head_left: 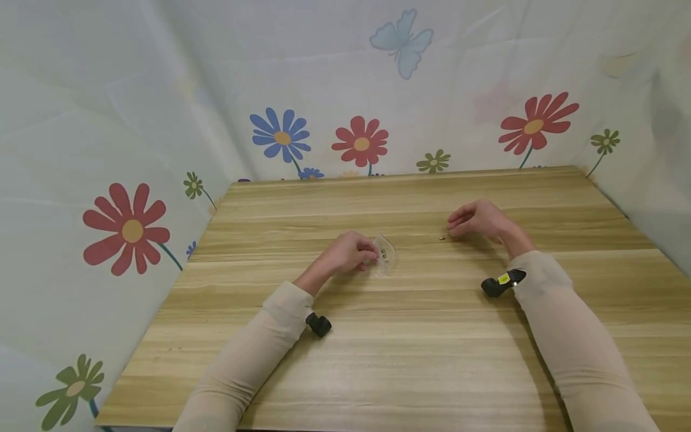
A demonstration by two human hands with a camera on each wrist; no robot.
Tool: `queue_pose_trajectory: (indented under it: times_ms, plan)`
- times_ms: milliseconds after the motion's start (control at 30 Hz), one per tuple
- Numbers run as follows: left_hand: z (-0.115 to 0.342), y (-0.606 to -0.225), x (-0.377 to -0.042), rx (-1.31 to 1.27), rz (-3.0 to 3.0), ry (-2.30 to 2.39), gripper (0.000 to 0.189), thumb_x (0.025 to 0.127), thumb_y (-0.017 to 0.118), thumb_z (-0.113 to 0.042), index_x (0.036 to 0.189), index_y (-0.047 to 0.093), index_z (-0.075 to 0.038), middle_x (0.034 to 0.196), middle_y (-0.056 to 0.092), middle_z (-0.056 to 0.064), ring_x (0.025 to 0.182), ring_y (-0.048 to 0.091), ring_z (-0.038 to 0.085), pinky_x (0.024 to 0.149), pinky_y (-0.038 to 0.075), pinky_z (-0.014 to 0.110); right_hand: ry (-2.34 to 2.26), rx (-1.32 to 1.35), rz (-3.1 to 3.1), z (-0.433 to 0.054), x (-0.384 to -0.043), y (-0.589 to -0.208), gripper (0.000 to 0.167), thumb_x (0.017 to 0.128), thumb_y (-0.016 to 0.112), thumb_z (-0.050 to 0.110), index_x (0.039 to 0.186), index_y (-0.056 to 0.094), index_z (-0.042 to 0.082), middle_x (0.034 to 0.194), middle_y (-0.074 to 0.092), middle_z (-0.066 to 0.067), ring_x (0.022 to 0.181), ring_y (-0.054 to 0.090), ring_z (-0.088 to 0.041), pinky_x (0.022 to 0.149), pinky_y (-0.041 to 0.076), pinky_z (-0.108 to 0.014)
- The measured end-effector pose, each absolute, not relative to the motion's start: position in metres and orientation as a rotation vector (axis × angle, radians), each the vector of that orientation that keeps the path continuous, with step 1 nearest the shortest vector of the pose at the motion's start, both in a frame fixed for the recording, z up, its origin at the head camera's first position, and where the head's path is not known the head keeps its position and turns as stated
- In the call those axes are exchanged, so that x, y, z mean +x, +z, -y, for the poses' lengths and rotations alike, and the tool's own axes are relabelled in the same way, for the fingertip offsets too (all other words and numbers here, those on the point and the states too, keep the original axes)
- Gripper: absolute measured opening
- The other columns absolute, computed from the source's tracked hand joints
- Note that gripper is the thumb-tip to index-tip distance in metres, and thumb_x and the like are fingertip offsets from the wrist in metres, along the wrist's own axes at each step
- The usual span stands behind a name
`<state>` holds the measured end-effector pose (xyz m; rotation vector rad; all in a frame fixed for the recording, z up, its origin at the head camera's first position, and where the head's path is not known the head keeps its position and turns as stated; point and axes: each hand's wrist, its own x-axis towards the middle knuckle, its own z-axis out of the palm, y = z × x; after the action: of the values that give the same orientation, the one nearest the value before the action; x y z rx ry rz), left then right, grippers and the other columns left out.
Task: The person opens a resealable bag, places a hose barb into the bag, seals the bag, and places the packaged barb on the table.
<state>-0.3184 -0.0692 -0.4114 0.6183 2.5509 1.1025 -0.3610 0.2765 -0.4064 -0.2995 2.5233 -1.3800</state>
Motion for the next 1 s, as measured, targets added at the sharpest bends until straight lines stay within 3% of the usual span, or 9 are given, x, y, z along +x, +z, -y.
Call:
queue_pose_trajectory:
  times_ms: [167, 433, 1000]
  plan:
    - [0.069, -0.412, -0.319, 0.621, -2.558, 1.096, 0.014, 0.099, 0.063, -0.011, 0.1, 0.076, -0.006, 0.094, 0.074, 0.006, 0.074, 0.069, 0.019, 0.066, 0.057, 0.029, -1.4, -0.302, -2.484, -0.268, -0.359, -0.403, 0.043, 0.087, 0.08, 0.012, 0.122, 0.062, -0.008, 0.111, 0.072, -0.016, 0.095, 0.068, -0.016, 0.081, 0.052, -0.023]
    - [0.069, -0.412, -0.32, 0.617, -2.547, 1.107, 0.013, 0.099, 0.063, -0.01, 0.1, 0.076, -0.006, 0.093, 0.074, 0.006, 0.074, 0.069, 0.019, 0.066, 0.057, 0.03, -1.617, -0.306, -2.265, -0.243, -0.358, -0.401, 0.049, 0.085, 0.079, 0.002, 0.125, 0.057, -0.014, 0.106, 0.072, -0.015, 0.092, 0.071, -0.017, 0.092, 0.053, -0.045]
    - [0.068, -0.409, -0.318, 0.607, -2.539, 1.109, 0.014, 0.099, 0.063, -0.01, 0.101, 0.075, -0.004, 0.094, 0.074, 0.008, 0.076, 0.069, 0.019, 0.067, 0.057, 0.029, -1.743, -0.398, -2.157, -0.191, -0.35, -0.404, 0.049, 0.081, 0.08, -0.003, 0.122, 0.057, -0.017, 0.104, 0.074, -0.016, 0.091, 0.071, -0.018, 0.082, 0.057, -0.03]
